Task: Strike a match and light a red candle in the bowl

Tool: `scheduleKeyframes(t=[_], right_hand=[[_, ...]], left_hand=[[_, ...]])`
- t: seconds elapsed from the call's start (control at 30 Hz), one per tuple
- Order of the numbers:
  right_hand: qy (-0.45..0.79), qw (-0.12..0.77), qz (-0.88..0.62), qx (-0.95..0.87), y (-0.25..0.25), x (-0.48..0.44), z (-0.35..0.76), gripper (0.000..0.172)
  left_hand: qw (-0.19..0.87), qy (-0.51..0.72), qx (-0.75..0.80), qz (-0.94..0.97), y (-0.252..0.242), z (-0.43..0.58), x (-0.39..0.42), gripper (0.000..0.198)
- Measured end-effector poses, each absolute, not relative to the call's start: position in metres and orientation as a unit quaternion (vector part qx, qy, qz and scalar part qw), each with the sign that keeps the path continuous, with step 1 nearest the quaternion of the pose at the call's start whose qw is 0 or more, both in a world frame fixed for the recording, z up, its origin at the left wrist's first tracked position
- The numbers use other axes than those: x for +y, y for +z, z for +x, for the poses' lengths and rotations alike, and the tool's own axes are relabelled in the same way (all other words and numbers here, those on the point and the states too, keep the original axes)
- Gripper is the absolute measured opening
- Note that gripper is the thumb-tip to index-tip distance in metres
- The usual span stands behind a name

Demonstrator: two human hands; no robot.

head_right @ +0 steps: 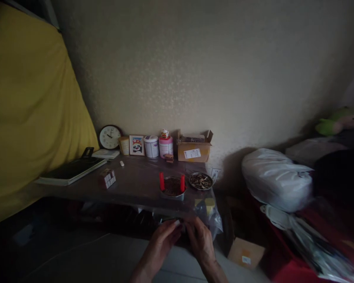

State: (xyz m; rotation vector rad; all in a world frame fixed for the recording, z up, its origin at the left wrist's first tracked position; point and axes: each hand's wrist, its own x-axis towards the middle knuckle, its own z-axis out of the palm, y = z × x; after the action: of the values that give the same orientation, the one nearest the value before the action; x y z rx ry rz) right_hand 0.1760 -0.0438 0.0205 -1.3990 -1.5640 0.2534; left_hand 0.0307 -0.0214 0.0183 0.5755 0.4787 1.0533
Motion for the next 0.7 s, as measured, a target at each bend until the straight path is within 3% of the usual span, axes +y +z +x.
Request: scheduleKeyframes(t=[0.33,0.53,0.7], right_hand=[[0.005,0.510,-0.563,-0.650,0.033,-0.044,0.170,0.017],[-0.023,0.470,-0.550,-0.690,0.033,-0.040,0.171,0.016],[-0.066,0.519,-0.536,-0.662,0.059,-0.055,0.167,0.016]], left_hand=[[0.793,0.497,0.228,0.267,0.026,0.029,-0.022,0.020],[0.778,0.511,0.240,0.276,0.026,0.027,-0.022,0.022],[0.766,0.516,0.272,0.270,0.028,0.028,-0.018,0.026]])
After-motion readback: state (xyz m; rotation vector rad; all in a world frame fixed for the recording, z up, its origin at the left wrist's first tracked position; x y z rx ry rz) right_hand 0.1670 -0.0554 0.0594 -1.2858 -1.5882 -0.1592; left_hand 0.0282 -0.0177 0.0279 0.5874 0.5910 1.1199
